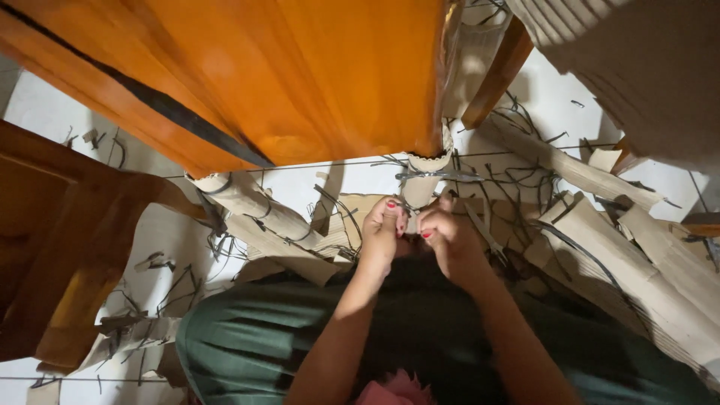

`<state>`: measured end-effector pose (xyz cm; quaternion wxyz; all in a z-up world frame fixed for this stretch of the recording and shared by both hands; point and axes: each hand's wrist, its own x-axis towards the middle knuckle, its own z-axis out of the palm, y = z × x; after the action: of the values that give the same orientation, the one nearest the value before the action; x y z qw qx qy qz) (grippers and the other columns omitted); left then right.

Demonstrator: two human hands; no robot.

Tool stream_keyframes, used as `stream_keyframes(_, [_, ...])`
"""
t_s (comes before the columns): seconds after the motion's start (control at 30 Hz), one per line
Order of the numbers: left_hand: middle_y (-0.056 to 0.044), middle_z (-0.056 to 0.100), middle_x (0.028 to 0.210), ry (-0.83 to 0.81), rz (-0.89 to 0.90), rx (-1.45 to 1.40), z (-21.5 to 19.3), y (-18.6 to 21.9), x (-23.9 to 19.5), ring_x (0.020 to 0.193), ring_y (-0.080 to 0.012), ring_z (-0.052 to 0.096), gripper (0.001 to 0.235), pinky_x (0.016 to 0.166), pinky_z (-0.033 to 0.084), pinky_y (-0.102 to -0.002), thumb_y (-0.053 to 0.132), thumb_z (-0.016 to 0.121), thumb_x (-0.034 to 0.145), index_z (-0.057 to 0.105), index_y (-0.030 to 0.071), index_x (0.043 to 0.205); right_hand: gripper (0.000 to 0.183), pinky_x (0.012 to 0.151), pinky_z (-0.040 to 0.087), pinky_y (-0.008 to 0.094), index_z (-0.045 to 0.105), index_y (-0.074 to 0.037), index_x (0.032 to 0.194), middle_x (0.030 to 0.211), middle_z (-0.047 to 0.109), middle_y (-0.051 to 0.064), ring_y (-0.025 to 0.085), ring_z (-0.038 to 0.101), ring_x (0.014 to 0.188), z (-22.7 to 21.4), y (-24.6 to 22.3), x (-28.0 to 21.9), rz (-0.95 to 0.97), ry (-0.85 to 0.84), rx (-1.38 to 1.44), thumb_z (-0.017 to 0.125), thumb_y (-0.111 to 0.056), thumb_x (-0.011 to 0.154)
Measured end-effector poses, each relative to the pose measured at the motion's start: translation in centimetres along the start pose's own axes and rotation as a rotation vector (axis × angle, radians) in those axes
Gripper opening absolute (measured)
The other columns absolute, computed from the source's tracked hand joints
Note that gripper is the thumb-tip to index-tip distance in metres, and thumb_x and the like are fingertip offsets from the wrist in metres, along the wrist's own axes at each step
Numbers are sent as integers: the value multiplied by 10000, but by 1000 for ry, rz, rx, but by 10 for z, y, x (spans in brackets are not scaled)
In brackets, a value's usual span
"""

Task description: Wrapping chair legs with cardboard and securing them with plastic ties for protection during transport.

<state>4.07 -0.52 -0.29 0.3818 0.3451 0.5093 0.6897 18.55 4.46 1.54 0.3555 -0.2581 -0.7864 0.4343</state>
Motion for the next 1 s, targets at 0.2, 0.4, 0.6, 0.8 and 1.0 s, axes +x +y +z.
stream_keyframes(0.2, [54, 316, 671, 221, -84, -333, 13, -19, 5, 565, -56, 312, 300, 532, 266, -133, 145, 335, 1131, 521, 88, 902, 148, 653, 570, 501, 643, -133, 862, 877, 705, 54, 323, 702, 746, -27, 7, 6, -291, -106, -873, 744, -61, 782])
stream_keyframes(0.4, [76, 276, 716, 283, -64, -420, 16, -23, 10, 591, -33, 304, 291, 528, 244, -105, 122, 303, 1133, 506, 88, 927, 29, 694, 526, 384, 679, -208, 879, 935, 706, -39, 237, 662, 791, -18, 94, 24, -480, 29, -758, 698, -202, 901])
stream_keyframes(0.6, [-38, 474, 840, 196, 246, 91, 2, -4, 2, 819, -157, 457, 367, 819, 408, -273, 282, 425, 1115, 520, 121, 799, 192, 621, 504, 304, 594, -254, 795, 889, 660, -141, 160, 639, 767, -9, 95, 22, -439, 110, -710, 644, -262, 981])
stream_keyframes(0.8, [-116, 671, 968, 135, 417, 115, 12, -2, -7, 930, -240, 607, 417, 911, 443, -335, 333, 448, 1082, 555, 77, 770, 153, 574, 518, 300, 590, -243, 844, 942, 668, -119, 120, 662, 777, -7, 76, 21, -516, 150, -827, 708, -260, 940])
stream_keyframes(1.0, [-211, 656, 1289, 85, 92, -663, -5, -42, -1, 1198, -292, 670, 182, 1028, 557, -369, 107, 551, 999, 498, 110, 1174, 141, 664, 564, 346, 624, -155, 891, 932, 664, -13, 268, 686, 809, 4, 56, 20, -384, 205, -435, 592, -70, 999])
